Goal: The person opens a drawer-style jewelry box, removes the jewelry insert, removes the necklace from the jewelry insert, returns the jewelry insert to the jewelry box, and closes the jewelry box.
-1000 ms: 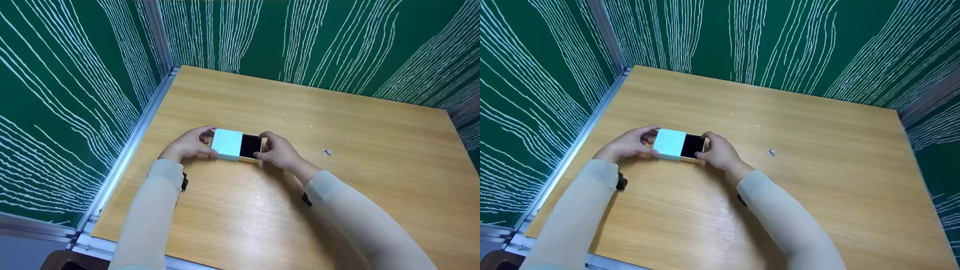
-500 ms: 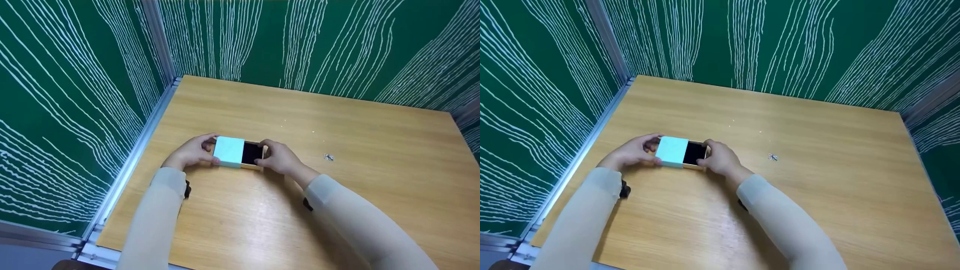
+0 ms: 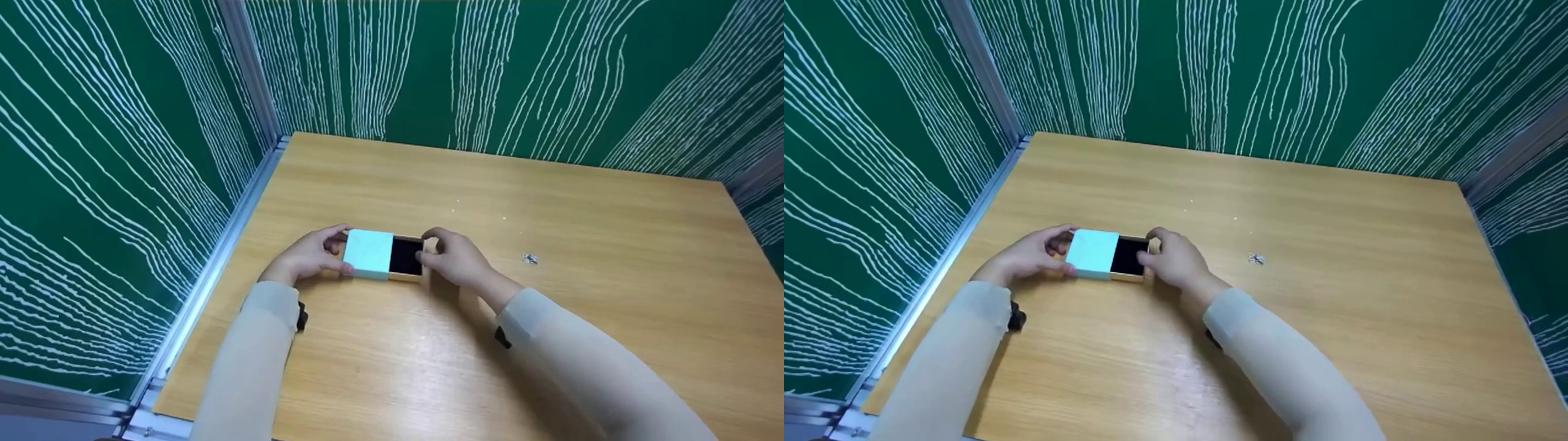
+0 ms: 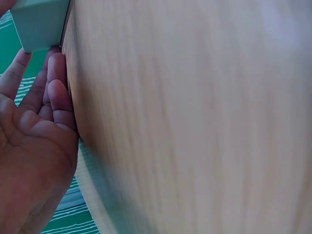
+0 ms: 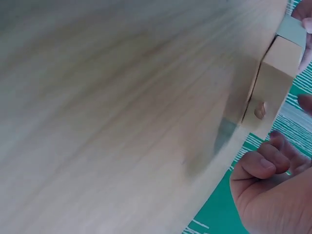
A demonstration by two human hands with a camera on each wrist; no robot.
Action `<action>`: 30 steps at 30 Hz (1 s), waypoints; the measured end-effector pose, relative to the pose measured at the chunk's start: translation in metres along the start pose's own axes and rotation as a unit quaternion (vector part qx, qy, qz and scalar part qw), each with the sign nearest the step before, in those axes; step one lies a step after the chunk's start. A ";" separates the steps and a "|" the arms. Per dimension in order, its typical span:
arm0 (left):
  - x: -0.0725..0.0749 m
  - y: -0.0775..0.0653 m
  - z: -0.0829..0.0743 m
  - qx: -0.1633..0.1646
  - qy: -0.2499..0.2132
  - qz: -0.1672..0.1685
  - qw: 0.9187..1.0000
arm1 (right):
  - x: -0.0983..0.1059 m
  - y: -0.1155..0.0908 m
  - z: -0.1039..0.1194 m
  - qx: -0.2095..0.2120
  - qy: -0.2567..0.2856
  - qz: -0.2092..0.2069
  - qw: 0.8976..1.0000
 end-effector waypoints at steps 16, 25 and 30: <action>0.005 -0.003 0.003 0.003 0.000 0.001 1.000 | -0.002 -0.005 -0.023 -0.023 0.003 0.030 0.999; 0.001 -0.003 0.001 0.007 -0.012 0.005 1.000 | -0.006 0.000 -0.017 -0.005 0.049 0.025 0.998; -0.002 -0.003 -0.003 0.006 -0.008 0.008 1.000 | -0.005 -0.002 -0.019 -0.005 0.066 0.022 0.998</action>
Point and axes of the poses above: each hand's wrist, its own y-axis towards the middle knuckle, its own x-axis out of the back of the hand, z = x × y, the point moved 10 cm from there along y, towards the middle knuckle, and after that the axes turned 6 degrees about y, right-handed, at the moved point
